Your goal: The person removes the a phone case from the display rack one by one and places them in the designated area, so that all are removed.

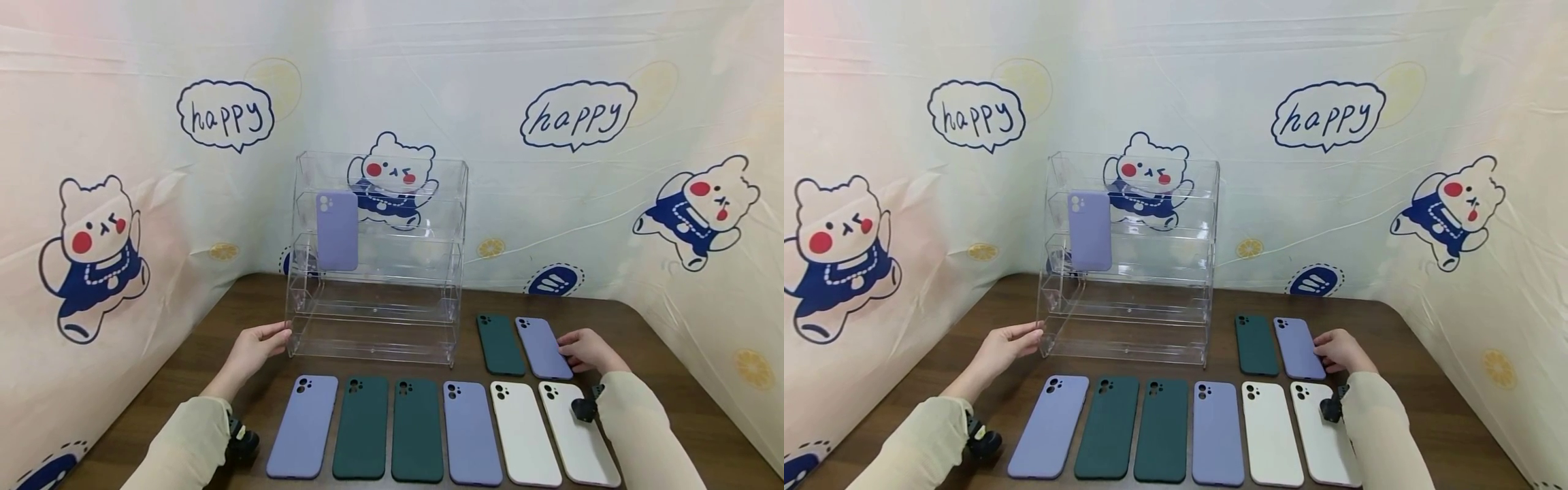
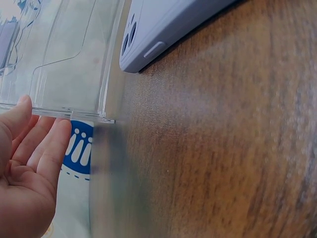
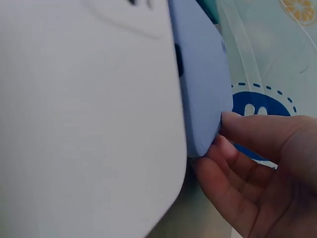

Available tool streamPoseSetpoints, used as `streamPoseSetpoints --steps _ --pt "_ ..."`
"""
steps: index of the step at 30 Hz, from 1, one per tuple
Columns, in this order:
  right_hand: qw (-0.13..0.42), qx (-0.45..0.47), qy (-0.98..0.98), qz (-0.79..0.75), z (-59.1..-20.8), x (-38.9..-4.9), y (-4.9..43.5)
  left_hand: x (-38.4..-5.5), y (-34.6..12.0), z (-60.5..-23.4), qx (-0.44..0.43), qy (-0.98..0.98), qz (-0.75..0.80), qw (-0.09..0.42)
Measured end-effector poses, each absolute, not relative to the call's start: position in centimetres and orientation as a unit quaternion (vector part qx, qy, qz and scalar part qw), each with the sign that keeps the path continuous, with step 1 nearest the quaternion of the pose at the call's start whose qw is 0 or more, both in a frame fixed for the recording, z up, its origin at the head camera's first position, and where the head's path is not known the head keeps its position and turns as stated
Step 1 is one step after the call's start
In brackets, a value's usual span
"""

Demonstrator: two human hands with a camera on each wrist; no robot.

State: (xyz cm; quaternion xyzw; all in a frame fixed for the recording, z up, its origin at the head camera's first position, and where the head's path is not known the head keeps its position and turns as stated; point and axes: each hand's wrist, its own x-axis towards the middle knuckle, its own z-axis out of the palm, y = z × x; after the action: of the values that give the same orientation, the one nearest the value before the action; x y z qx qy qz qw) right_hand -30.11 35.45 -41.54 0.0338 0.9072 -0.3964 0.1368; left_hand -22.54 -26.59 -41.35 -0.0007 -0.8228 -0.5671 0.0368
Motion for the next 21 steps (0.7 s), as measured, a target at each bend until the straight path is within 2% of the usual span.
streamPoseSetpoints --steps 10,15,21 --pt "0.125 0.032 0.916 -0.380 -41.5 -30.0 35.3 -22.6 -26.5 -41.5 0.000 -0.821 -0.569 0.035" --pt "0.078 0.019 0.917 -0.390 -41.0 -30.1 35.4 -22.6 -26.5 -41.4 -0.003 -0.822 -0.568 0.035" --pt "0.034 -0.031 0.904 -0.425 -38.6 -30.1 34.2 -22.6 -26.6 -41.4 0.000 -0.822 -0.569 0.037"
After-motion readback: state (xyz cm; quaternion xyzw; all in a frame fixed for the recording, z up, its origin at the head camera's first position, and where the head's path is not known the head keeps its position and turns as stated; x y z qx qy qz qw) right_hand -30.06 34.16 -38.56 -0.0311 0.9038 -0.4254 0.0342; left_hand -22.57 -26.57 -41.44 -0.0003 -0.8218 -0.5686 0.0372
